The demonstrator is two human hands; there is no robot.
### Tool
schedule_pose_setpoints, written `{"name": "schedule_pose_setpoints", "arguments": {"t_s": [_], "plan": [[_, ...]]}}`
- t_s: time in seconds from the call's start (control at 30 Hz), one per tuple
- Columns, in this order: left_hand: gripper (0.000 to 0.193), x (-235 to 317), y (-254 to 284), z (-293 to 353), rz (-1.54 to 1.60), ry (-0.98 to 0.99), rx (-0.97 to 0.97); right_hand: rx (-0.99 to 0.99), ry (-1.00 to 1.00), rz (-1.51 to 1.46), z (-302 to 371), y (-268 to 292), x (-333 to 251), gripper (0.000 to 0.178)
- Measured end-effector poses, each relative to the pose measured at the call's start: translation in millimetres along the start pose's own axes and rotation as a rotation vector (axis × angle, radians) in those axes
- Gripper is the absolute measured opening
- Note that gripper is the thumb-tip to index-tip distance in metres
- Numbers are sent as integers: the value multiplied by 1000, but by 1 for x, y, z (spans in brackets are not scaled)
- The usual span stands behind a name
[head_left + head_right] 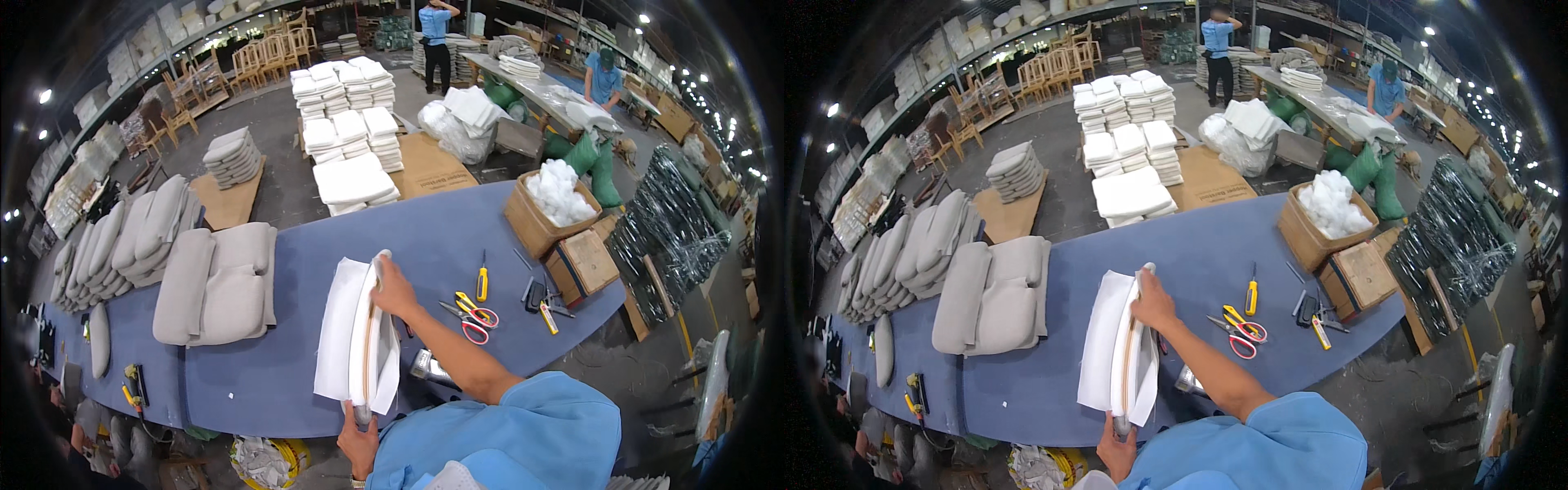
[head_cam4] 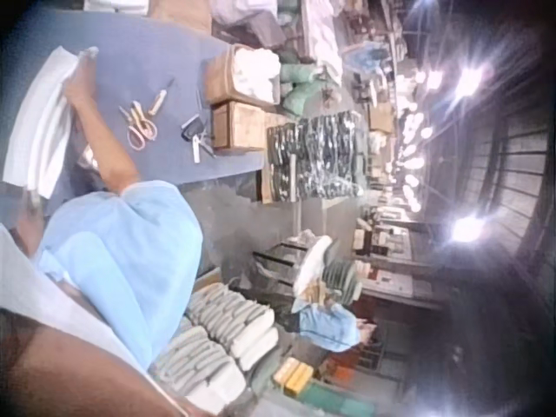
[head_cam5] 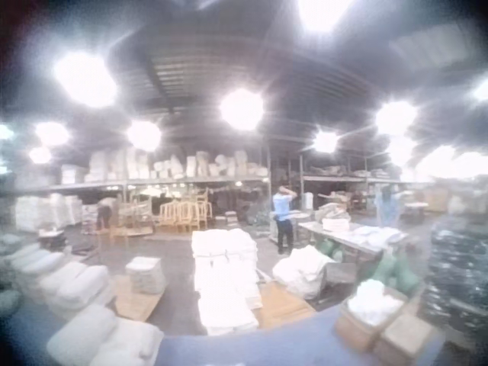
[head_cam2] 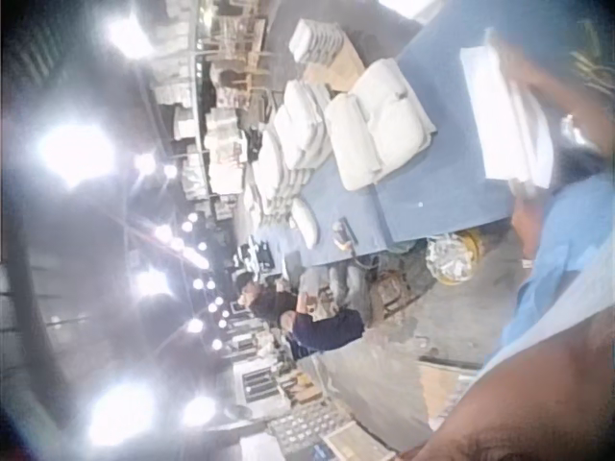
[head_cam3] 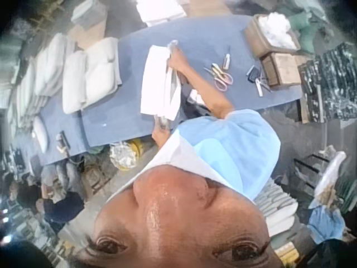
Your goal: The person assembles a cushion by inserting a foam insert into a fabric cover, trimming excess fabric with scissors, and securing the edges with a staple gun. The finished cushion is placed on a stack of completed units.
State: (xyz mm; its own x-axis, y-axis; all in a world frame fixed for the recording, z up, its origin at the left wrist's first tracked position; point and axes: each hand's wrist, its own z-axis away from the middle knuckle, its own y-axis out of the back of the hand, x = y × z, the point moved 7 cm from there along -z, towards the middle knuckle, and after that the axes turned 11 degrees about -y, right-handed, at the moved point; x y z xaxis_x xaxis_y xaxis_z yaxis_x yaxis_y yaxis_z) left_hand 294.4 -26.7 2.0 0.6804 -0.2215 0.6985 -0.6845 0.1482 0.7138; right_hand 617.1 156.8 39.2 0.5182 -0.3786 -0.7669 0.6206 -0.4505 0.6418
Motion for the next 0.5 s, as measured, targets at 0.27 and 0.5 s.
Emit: {"name": "schedule_pose_setpoints", "arguments": {"t_s": [0.27,0.5], "plan": [[70,-1,-4,-4,41,-9,50,-113,-460,-374,-63,-17,71,49],[51,-56,11,18,499,30,349,-377,-108,-760,-27,-32,-41,49]]}}
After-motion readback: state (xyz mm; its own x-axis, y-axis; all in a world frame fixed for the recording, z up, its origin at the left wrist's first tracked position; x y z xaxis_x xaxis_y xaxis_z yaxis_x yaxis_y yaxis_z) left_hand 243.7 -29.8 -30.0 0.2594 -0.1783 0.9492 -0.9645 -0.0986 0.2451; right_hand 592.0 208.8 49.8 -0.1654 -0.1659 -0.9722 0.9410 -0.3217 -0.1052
